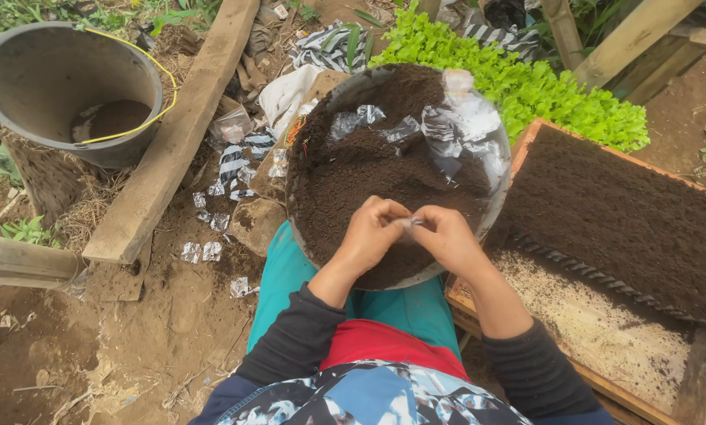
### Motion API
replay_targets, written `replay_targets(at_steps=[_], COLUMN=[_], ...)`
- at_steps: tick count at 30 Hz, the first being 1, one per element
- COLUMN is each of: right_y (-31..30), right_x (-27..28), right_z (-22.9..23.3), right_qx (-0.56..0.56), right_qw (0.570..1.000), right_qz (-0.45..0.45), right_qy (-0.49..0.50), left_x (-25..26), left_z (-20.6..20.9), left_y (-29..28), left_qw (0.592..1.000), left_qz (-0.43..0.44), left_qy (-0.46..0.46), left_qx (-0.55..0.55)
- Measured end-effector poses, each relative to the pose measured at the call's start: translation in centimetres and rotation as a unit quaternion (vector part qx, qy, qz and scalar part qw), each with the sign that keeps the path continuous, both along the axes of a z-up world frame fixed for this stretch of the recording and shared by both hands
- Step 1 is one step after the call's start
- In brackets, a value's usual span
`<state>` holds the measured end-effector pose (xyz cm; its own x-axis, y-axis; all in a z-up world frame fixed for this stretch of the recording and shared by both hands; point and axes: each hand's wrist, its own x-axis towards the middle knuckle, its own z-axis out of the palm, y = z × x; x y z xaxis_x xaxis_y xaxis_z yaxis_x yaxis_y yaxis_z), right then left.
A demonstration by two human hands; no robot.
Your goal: The person sits and repeatedly scoops soil from a large bowl into small plastic bags, then places the filled bags into a wooden tray. The person uses both hands to handle the soil and bags throughout the process.
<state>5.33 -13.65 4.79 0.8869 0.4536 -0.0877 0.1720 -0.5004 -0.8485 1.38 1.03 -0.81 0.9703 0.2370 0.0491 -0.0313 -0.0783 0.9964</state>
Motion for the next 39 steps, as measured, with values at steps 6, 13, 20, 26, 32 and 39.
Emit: replay_targets(at_steps=[6, 13, 20, 26, 32, 39], right_y=[3.9, 7.8, 4.5, 5.6, 3.2, 4.7], right_x=[6.9, 5.6, 6.6, 6.0, 6.4, 2.0], right_z=[-4.6, -7.6, -2.9, 0.4, -3.3, 0.1], right_qx=[-0.189, -0.075, 0.458, 0.537, 0.514, 0.503], right_qw=[0.979, 0.978, 0.817, 0.755, 0.796, 0.821], right_qz=[-0.043, 0.105, -0.108, -0.251, -0.254, -0.235], right_qy=[-0.062, 0.163, 0.335, 0.28, 0.192, 0.136], left_x=[0.3, -1.2, -1.0, 0.4, 1.7, 2.4], left_z=[3.4, 6.5, 6.6, 4.7, 1.0, 0.2], left_y=[4.1, 6.3, 5.0, 0.8, -0.3, -0.6], left_qw=[0.989, 0.989, 0.986, 0.974, 0.989, 0.988], left_qz=[0.121, 0.114, 0.073, 0.039, 0.0, 0.019], left_qy=[-0.071, -0.064, -0.026, 0.069, 0.069, 0.084], left_qx=[0.054, 0.072, 0.149, 0.211, 0.133, 0.126])
